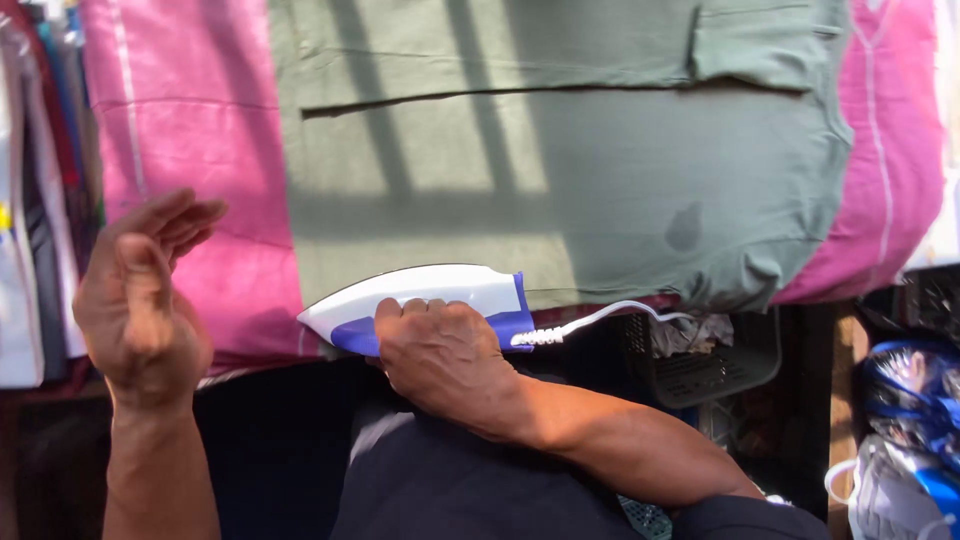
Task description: Iron a t-shirt on an ironing board and then fold it.
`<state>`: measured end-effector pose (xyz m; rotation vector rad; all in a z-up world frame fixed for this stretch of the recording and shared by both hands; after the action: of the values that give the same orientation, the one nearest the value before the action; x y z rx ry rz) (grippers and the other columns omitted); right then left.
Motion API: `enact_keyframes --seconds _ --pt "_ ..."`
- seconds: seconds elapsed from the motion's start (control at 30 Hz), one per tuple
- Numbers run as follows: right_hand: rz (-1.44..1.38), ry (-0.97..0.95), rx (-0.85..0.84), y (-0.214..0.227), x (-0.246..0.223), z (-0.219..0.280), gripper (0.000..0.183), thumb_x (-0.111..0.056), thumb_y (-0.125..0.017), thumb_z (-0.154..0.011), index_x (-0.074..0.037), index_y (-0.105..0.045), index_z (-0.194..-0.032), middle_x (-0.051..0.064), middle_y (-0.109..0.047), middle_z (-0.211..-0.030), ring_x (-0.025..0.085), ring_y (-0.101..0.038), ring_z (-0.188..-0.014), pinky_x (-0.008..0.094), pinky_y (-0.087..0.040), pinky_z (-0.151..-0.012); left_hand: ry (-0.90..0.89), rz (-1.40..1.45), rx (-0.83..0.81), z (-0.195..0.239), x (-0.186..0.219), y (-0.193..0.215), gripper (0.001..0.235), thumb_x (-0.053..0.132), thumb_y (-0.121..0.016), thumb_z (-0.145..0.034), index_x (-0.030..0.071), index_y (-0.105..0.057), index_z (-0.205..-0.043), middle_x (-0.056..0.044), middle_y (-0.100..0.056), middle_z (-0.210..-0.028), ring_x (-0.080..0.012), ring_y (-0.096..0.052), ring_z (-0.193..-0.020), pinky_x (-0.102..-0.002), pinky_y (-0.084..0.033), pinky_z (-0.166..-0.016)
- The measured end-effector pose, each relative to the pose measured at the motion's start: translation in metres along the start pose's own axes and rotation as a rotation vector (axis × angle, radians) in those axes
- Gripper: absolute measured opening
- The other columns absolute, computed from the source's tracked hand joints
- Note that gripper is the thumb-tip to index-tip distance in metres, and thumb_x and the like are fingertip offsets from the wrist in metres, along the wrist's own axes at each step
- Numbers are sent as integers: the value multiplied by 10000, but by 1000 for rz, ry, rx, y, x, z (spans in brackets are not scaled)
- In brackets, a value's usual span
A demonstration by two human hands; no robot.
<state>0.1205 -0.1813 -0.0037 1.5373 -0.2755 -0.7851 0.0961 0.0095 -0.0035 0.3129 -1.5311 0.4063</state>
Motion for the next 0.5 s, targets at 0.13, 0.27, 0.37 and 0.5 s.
enact_keyframes --seconds 0.13,0.27,0.37,0.5 --pt "66 -331 96 21 112 24 448 -432 -760 -889 -25 -577 -843 92 -617 -570 230 -572 -389 388 -473 -399 -406 -724 -217 8 -1 -107 468 219 -535 -1090 -92 -525 -1439 -250 -601 -1418 -407 -537 -1375 -525 -372 -1214" --pt "39 -984 -127 32 278 81 688 -690 -714 -881 -50 -646 -1126 135 -751 -943 327 -722 -848 512 -511 -871 -616 -1230 -406 19 -89 -169 934 594 -469 -990 -76 -334 -1627 -261 -171 -1710 -442 -103 -1579 -719 -130 -1200" --pt "149 -1188 83 79 368 140 619 -608 -827 -805 -13 -743 -953 176 -745 -804 358 -717 -680 449 -566 -725 -666 -1278 -399 23 -86 -171 923 582 -440 -965 -70 -349 -1612 -277 -218 -1709 -472 -186 -1579 -743 -205 -1176" --pt "201 -1345 113 99 469 221 681 -641 -807 -843 7 -717 -1032 179 -726 -891 342 -704 -818 500 -536 -783 -591 -1213 -454 18 -107 -166 954 623 -384 -941 -39 -287 -1621 -268 -181 -1717 -473 -121 -1588 -737 -78 -1190"
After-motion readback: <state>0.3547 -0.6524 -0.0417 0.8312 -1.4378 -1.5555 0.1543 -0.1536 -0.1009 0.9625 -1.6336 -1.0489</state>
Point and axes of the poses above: each hand's wrist, its own z-axis away from the middle knuckle, its own y-axis out of the back of the hand, x = y × z, the point moved 10 cm from there along -z, towards the middle knuckle
